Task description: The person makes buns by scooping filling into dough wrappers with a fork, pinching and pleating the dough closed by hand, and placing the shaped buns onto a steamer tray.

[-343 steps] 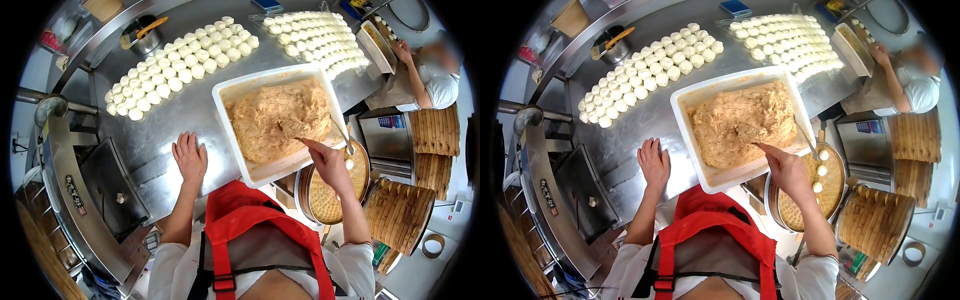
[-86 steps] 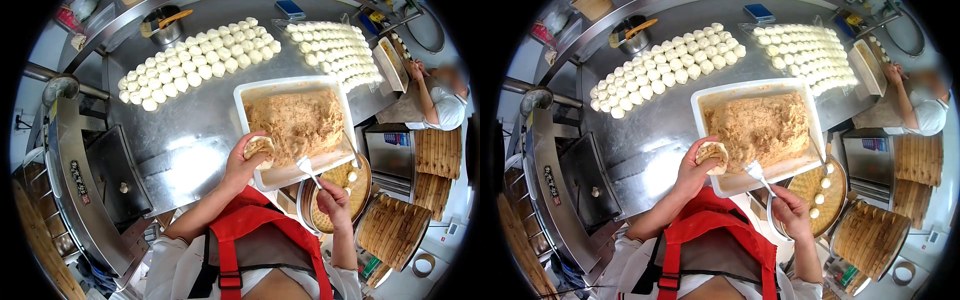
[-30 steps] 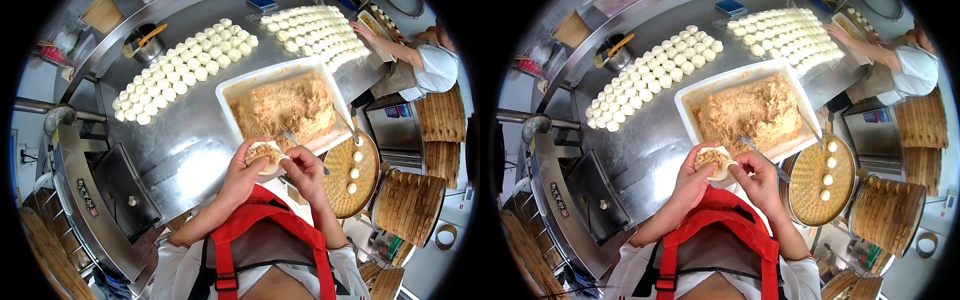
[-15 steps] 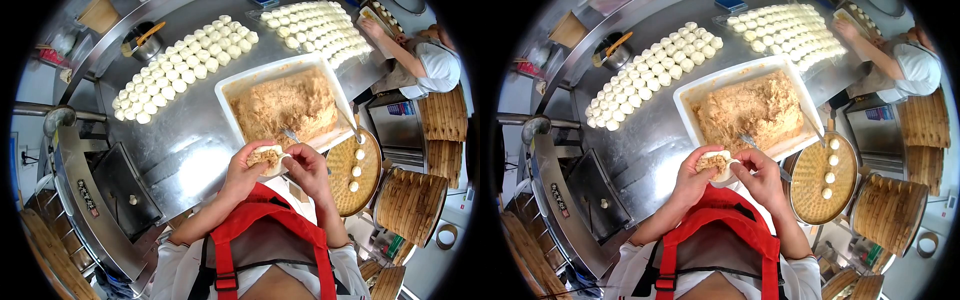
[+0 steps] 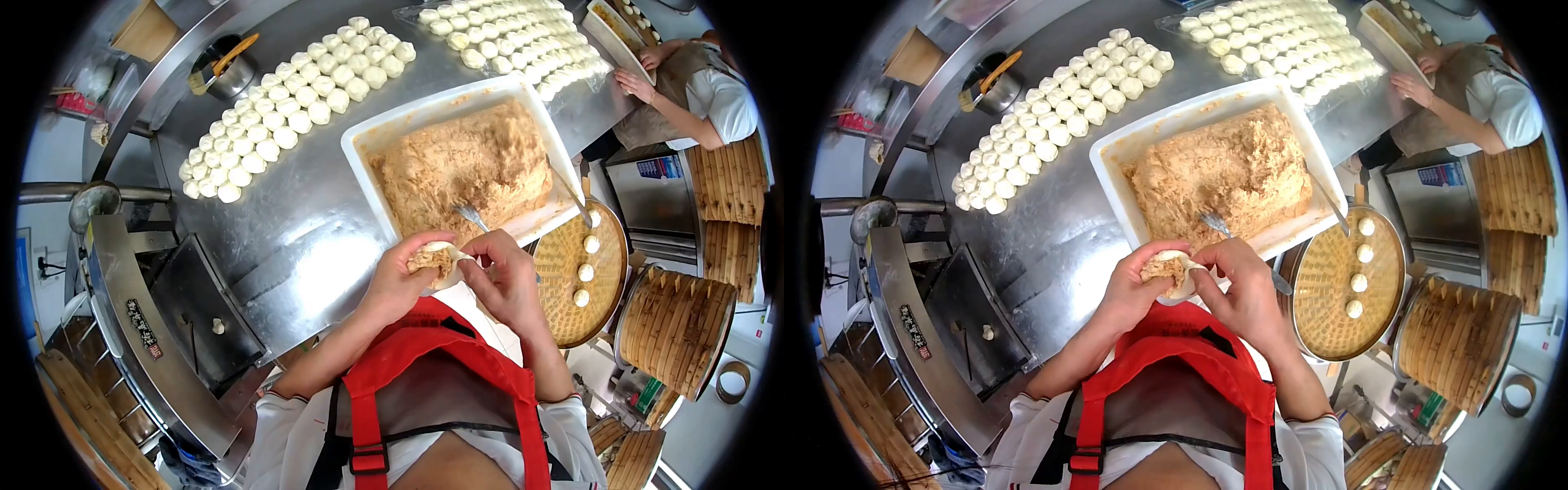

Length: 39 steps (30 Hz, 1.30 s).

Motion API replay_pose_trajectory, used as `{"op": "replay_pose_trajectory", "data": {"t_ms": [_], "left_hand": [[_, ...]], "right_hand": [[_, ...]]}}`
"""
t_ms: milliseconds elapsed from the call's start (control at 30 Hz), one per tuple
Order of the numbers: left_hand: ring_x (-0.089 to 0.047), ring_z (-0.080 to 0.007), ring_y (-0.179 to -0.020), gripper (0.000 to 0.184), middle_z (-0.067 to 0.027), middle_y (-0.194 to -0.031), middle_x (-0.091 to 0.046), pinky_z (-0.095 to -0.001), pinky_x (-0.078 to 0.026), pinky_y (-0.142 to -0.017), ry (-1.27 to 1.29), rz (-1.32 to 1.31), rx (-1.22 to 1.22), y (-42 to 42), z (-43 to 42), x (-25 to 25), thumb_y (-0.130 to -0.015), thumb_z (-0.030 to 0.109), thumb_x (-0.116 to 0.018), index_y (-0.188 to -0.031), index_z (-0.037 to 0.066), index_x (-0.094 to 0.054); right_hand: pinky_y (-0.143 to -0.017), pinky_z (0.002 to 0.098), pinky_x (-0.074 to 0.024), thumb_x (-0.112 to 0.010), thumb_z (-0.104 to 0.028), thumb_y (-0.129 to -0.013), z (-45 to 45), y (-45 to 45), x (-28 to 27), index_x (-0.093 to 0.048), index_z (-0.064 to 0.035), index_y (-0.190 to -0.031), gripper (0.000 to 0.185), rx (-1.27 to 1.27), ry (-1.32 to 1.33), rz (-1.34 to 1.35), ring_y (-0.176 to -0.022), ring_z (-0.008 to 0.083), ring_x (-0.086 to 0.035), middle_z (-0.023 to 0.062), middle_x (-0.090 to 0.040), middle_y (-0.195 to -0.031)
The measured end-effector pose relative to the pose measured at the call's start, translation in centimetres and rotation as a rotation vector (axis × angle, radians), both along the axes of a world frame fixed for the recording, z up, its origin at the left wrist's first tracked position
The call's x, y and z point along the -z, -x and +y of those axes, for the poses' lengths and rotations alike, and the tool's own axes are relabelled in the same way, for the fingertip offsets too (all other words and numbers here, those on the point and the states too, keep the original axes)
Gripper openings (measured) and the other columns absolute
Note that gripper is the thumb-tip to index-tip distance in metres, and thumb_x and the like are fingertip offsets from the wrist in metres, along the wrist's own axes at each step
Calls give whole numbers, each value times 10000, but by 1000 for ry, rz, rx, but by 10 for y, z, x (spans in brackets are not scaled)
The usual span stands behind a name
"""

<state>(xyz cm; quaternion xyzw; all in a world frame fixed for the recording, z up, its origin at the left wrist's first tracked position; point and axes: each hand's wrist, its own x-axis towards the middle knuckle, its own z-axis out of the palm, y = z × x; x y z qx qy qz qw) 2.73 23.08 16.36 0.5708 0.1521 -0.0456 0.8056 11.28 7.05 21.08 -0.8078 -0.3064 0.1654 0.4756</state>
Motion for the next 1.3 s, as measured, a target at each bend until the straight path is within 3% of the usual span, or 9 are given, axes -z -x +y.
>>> {"op": "replay_pose_trajectory", "data": {"t_ms": [67, 167, 367, 567, 767, 867, 967, 1067, 1300], "left_hand": [[-573, -148, -1121, 485, -74, -1210, -617, -290, -445, -979, -79, -17, 38, -2, 1, -1, -791, -111, -512, -1252, 29, -570], [-559, -145, -1142, 495, -77, -1247, -601, -296, -435, -993, -34, 4, 64, -6, 3, -2, -800, -80, -518, -1283, 21, -552], [-526, -140, -1196, 464, -87, -1344, -545, -283, -426, -1002, 110, 7, 138, -10, 10, 5, -909, 0, -525, -1370, 11, -482], [-521, -133, -1202, 454, -93, -1371, -527, -275, -420, -1011, -30, 94, 237, -13, 9, 1, -950, 77, -554, -1392, 27, -464], [-533, -155, -1194, 445, -117, -1322, -560, -286, -418, -1013, -257, 88, 365, -25, 17, -20, -922, 36, -530, -1364, 9, -483], [-541, -185, -1190, 448, -137, -1291, -571, -304, -420, -1012, -345, -101, 305, -23, 13, -3, -900, 20, -520, -1347, -5, -492], [-537, -201, -1197, 466, -145, -1301, -559, -318, -417, -1015, -408, -91, 399, -25, 15, 0, -885, 12, -525, -1349, -5, -490], [-533, -200, -1196, 553, -143, -1323, -544, -318, -417, -1011, -385, -75, 470, -28, 18, 2, -870, 3, -509, -1415, 17, -414], [-502, -200, -1228, 652, -149, -1334, -533, -327, -400, -1019, -133, 67, 321, -33, 21, -26, -879, 52, -453, -1496, 13, -244]], "right_hand": [[-640, 344, -483, -686, -14, -787, 0, 1, -3, -637, -2, -947, 168, -41, -12, -200, -724, 248, -598, 110, -622, -838], [-665, 296, -457, -682, -51, -802, 1, -2, 0, -638, 1, -954, 167, 1, 10, -156, -742, 201, -557, 82, -600, -813], [-679, 317, -465, -695, -79, -799, -4, -11, 7, -643, -10, -954, 178, -65, 22, -1, -747, 215, -564, 95, -610, -870], [-656, 305, -474, -695, -68, -803, -9, -6, 6, -648, -12, -945, 160, -58, 52, -51, -760, 213, -591, 104, -621, -877], [-623, 325, -491, -704, -67, -798, -1, -12, 1, -638, -9, -917, 148, -37, 23, -120, -755, 227, -602, 111, -618, -865], [-660, 371, -506, -709, -19, -756, -4, -12, 6, -636, -14, -928, 186, -58, 52, -50, -748, 290, -616, 133, -625, -842], [-614, 344, -480, -711, -61, -778, -9, -11, 14, -640, -12, -967, 208, -77, 57, -105, -729, 240, -593, 110, -612, -840], [-642, 381, -499, -700, -26, -761, -7, -10, 9, -639, -15, -952, 201, -105, 13, -219, -731, 298, -608, 133, -611, -823], [-641, 376, -488, -687, -8, -768, -4, -14, 6, -640, -15, -941, 179, -51, 48, -158, -724, 281, -597, 119, -602, -793]]}}
